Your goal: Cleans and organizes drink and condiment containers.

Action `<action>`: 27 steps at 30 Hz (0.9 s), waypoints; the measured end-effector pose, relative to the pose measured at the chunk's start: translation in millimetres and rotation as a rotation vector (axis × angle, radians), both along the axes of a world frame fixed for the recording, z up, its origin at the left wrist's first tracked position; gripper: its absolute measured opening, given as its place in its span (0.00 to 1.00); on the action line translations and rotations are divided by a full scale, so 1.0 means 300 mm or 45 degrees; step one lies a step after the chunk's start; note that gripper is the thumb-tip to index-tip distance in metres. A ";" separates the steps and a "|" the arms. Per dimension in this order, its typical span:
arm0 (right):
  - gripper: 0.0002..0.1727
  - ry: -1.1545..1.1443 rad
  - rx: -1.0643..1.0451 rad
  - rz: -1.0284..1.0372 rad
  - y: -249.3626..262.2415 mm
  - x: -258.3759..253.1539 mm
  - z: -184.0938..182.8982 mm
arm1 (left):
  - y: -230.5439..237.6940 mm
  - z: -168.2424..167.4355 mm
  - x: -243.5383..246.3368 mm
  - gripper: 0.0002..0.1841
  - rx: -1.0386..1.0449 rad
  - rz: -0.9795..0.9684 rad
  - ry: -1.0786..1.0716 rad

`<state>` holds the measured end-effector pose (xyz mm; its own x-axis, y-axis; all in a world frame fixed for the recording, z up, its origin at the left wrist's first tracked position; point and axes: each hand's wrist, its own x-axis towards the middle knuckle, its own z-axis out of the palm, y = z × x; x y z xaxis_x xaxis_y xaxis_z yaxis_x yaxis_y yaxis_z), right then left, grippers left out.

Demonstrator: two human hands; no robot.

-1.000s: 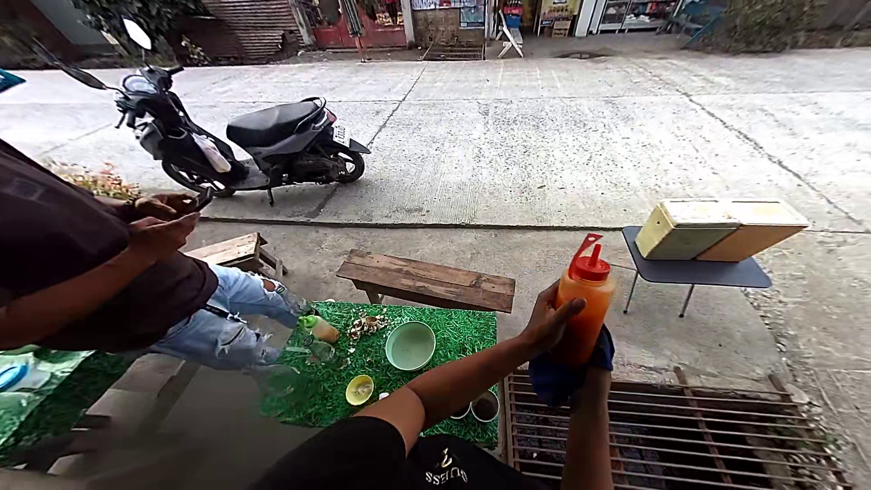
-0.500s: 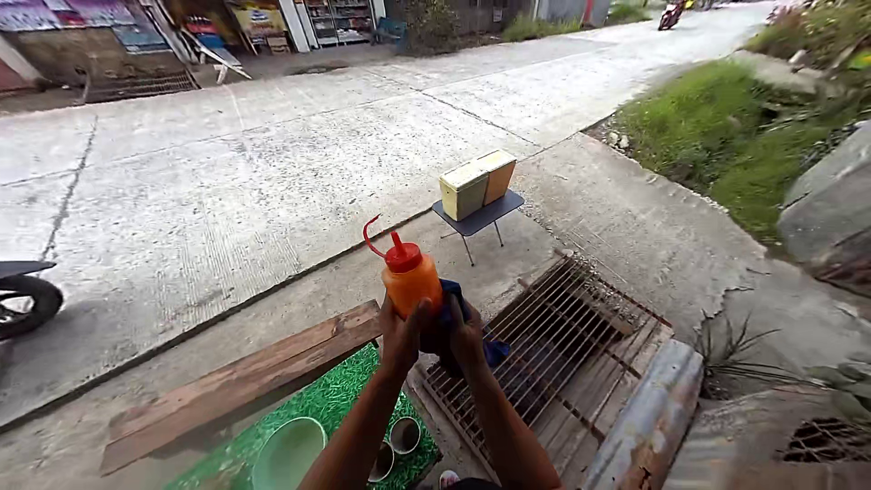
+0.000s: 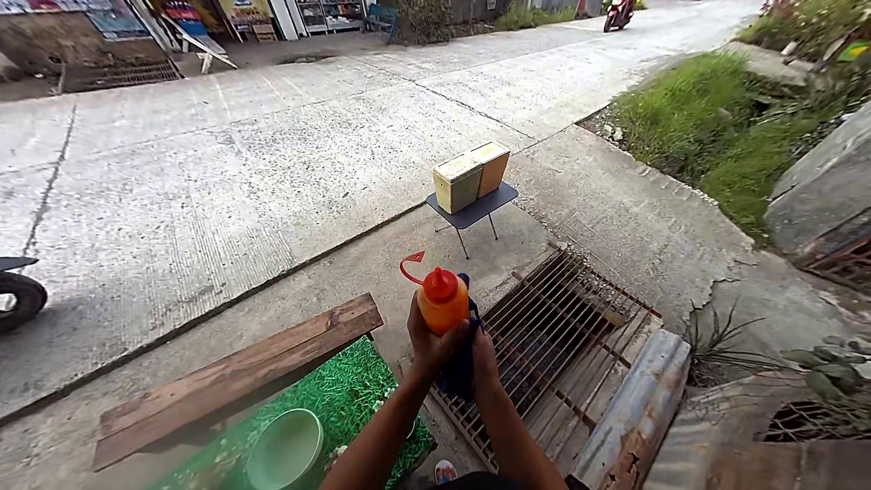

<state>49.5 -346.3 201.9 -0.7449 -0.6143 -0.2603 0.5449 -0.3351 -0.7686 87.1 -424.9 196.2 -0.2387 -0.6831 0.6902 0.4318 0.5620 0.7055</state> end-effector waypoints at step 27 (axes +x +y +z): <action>0.19 0.492 -0.274 0.396 -0.089 -0.003 0.129 | -0.003 0.177 0.289 0.29 0.520 -0.361 -0.491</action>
<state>48.6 -373.0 240.6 -0.5359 -0.8303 0.1531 0.3347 -0.3754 -0.8644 173.9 -425.8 249.2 -0.6291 -0.7470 0.2151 0.1960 0.1154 0.9738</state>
